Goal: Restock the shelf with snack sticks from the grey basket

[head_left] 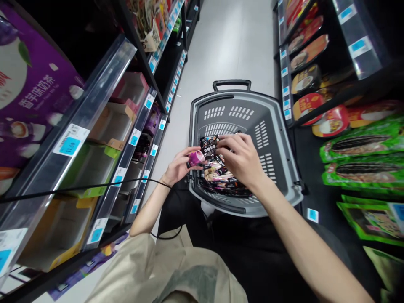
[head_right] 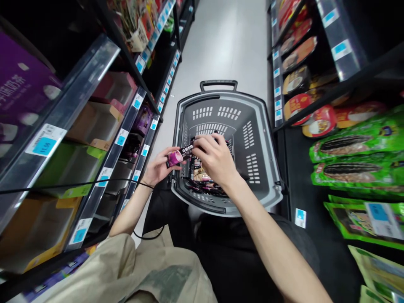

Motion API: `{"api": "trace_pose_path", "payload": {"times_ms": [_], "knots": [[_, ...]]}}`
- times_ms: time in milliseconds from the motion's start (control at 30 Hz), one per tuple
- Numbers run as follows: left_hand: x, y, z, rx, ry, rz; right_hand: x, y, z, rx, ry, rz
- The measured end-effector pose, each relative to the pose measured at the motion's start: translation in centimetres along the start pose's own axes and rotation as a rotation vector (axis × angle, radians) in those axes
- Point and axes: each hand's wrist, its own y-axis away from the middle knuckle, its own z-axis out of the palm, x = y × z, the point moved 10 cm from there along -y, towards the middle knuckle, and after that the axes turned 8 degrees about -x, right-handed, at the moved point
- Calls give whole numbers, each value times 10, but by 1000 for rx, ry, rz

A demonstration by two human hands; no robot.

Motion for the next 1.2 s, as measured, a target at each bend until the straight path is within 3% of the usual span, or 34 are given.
{"api": "trace_pose_path", "payload": {"times_ms": [167, 400, 700, 833, 933, 1000, 1100, 1200], "knots": [[2, 6, -6, 101, -205, 140, 37, 9, -11, 173, -126, 360], [3, 5, -13, 135, -322, 201, 77, 28, 30, 200, -900, 793], [4, 1, -4, 45, -475, 213, 80, 35, 34, 303, -1017, 882], [30, 12, 16, 122, -839, 399, 72, 34, 26, 264, -913, 891], [38, 22, 23, 234, -1050, 431, 64, 29, 27, 237, -1026, 892], [30, 23, 15, 257, -960, 331, 59, 26, 32, 202, -1138, 899], [7, 19, 1, 189, -611, 146, 58, 25, 39, 178, -1260, 929], [2, 17, -2, 139, -433, 116, 60, 28, 47, 171, -1327, 965]]}}
